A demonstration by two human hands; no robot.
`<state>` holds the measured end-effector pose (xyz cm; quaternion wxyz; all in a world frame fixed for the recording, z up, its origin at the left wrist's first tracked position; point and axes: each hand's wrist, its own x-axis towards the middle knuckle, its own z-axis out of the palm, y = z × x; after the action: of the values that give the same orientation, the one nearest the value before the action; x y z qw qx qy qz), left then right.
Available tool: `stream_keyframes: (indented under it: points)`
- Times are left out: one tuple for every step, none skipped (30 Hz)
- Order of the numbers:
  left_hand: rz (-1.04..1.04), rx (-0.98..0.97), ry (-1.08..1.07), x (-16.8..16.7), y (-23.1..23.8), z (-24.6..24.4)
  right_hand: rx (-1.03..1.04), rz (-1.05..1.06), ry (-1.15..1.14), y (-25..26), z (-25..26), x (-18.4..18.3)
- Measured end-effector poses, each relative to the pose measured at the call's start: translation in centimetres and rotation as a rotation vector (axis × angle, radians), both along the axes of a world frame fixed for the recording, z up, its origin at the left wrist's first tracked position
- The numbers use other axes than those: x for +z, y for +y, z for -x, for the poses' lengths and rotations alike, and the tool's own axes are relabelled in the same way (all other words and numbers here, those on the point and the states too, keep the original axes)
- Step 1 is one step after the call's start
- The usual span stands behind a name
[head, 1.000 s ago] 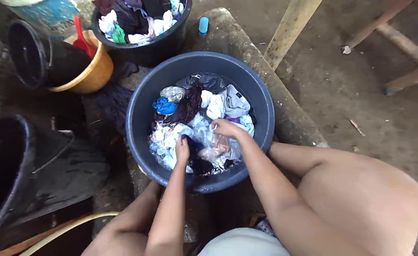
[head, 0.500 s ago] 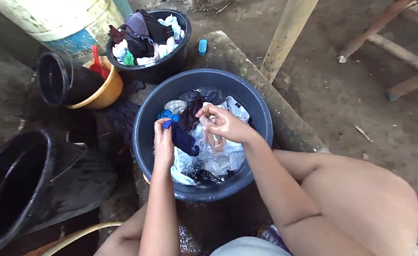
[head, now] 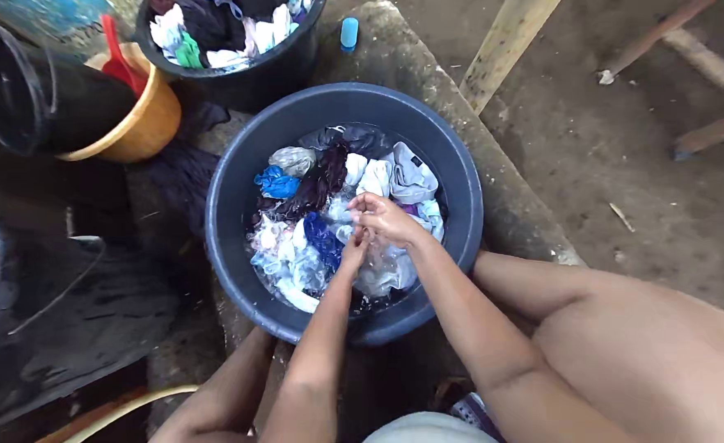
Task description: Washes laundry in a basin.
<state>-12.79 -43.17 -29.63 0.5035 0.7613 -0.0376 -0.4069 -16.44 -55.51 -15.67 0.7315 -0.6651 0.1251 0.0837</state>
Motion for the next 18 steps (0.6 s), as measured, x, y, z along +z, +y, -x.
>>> stream_keyframes:
  points:
    - [0.023, 0.041, 0.004, -0.5, -0.5, 0.0, 0.063, -0.040, -0.063, -0.3, 0.0, 0.5]
    - [0.004, 0.057, -0.019, -0.5, -0.7, -0.3, 0.115, -0.040, -0.135, -0.9, -0.1, 0.8]
    - [-0.037, 0.067, -0.065, -0.1, -0.6, -0.7, 0.142, 0.039, -0.197, -1.7, -0.2, 1.0]
    - [-0.095, 0.076, -0.116, 0.8, -0.2, -1.2, 0.138, 0.213, -0.234, -2.7, -0.3, 1.1]
    - [-0.163, 0.090, -0.176, 1.9, 0.6, -1.8, 0.125, 0.432, -0.210, -3.8, -0.5, 1.2]
    - [-0.226, 0.111, -0.239, 2.9, 1.6, -2.4, 0.113, 0.654, -0.129, -4.7, -0.6, 1.0]
    - [-0.268, 0.138, -0.292, 3.8, 2.8, -3.0, 0.091, 0.842, -0.028, -5.6, -0.6, 0.2]
    - [-0.298, 0.165, -0.336, 4.8, 4.0, -3.5, 0.062, 0.966, 0.090, -6.1, -0.5, -0.6]
    - [-0.330, 0.172, -0.378, 5.8, 5.1, -3.9, 0.029, 1.031, 0.190, -6.4, -0.2, -1.5]
    - [-0.360, 0.166, -0.421, 7.0, 6.0, -4.2, 0.007, 1.060, 0.271, -6.4, 0.2, -2.1]
    - [-0.384, 0.157, -0.459, 8.3, 6.7, -4.3, 0.004, 1.076, 0.321, -6.1, 0.4, -2.7]
    - [-0.392, 0.166, -0.500, 9.5, 7.2, -4.2, 0.015, 1.083, 0.344, -5.7, 0.7, -3.1]
    - [-0.371, 0.194, -0.538, 10.6, 7.6, -4.0, 0.049, 1.078, 0.364, -5.1, 1.0, -3.3]
    - [-0.327, 0.238, -0.577, 11.5, 7.7, -3.8, 0.099, 1.074, 0.390, -4.5, 1.1, -3.4]
    - [-0.269, 0.274, -0.585, 12.2, 7.8, -3.6, 0.133, 1.062, 0.400, -4.0, 1.2, -3.4]
    - [-0.205, 0.296, -0.562, 12.8, 7.9, -3.5, 0.169, 1.039, 0.410, -3.7, 1.2, -3.4]
    - [-0.131, 0.312, -0.527, 13.3, 7.8, -3.3, 0.216, 1.016, 0.407, -3.6, 1.1, -3.4]
    - [-0.071, 0.318, -0.501, 13.7, 7.9, -3.1, 0.259, 0.979, 0.386, -3.8, 1.0, -3.2]
